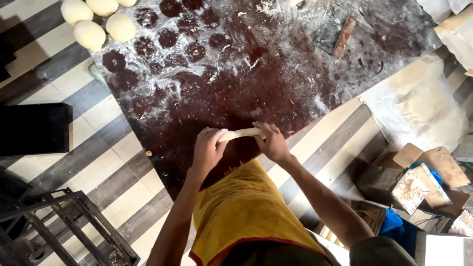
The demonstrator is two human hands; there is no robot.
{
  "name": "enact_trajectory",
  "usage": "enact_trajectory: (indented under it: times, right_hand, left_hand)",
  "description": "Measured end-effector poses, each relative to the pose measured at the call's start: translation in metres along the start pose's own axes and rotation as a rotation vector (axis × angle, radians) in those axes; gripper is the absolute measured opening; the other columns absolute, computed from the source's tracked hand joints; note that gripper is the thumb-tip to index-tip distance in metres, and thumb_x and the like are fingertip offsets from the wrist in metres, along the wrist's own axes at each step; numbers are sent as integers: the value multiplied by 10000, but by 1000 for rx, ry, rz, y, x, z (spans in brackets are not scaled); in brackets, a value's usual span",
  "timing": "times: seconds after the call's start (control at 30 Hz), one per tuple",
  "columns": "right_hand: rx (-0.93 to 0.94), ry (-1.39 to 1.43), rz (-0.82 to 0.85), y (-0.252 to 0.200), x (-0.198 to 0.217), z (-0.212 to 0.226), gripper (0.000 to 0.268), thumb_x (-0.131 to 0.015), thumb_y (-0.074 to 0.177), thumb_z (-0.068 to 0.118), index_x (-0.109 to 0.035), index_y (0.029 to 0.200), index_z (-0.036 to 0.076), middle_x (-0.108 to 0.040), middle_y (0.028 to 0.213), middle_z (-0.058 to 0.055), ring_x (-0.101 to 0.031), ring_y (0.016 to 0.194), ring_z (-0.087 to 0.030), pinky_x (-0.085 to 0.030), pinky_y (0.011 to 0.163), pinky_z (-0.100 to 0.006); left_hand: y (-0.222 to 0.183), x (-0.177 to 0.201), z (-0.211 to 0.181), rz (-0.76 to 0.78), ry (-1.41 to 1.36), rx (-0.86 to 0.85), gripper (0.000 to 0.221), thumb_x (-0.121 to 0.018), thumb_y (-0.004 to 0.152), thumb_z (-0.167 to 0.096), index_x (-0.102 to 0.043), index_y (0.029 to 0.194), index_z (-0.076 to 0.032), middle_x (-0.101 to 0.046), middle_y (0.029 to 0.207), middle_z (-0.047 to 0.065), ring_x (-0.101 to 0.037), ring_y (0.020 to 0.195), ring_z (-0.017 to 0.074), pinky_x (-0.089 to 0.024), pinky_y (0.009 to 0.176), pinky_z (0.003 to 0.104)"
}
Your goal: Manually rolling and shaping portions of dough into bread rolls and placing them on baking trays.
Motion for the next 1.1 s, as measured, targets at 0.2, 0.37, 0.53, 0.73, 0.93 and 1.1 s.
enact_trajectory:
  times: [0.2,0.37,0.53,0.73,0.93,1.1]
  right_hand:
    - [69,145,66,9,15,-2,309,-657,873,74,-693,1175,19,-705,1104,-170,-663,1023,-294,-565,917,-459]
    - [318,-21,-52,-21,-13,11,491,-596,735,-32,-686,1217,-61,-645,1276,-310,-593,1188,-431,-503,946,-488]
    - [317,-48,-6,-43,-80,-2,477,-498,1014,1,-534,1489,-26,-472,1606,-178,-445,1540,-253,-328,1332,-443]
    - [36,-854,378,99,-49,3,853,-419,979,336,13,1634,0,-21,1732,-223,-8,1597,-351,11,1243,-609]
    - [96,-630,278,142,-29,2,741,-270,1083,478,-91,1626,8,-69,1704,-230,-55,1589,-371,-17,1258,-617]
    - [211,-440,302,25,-59,-15,775,-333,1039,504,-189,1600,-10,-149,1682,-229,-139,1579,-382,-75,1268,-590]
  left_hand:
    - [7,3,-2,33,185,-31,269,-723,900,-144,-742,1161,-82,-724,1108,107,-623,1192,360,-382,1161,562]
    - [-5,-1,-24,21,140,42,574,-674,885,-174,-567,1392,74,-609,1327,269,-514,1304,450,-308,1151,595]
    - [-28,-61,-56,267,-8,-27,675,-466,1066,-378,-313,1584,28,-366,1623,289,-313,1536,413,-183,1266,523]
    - [66,-87,13,177,427,83,869,-196,1056,-616,-200,1610,52,-242,1683,253,-196,1577,359,-105,1296,469]
    - [116,-84,38,360,587,99,893,-195,1053,-663,-222,1597,44,-227,1682,252,-177,1577,358,-91,1288,486]
    - [11,-86,-14,397,484,-12,972,-272,960,-724,-240,1575,29,-259,1648,237,-200,1539,374,-117,1254,505]
Point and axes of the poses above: each hand's wrist, its own y-axis towards the middle knuckle, its own x-axis out of the back of the hand, z = x × y, the point moved 10 cm from there along y, towards the middle knuckle
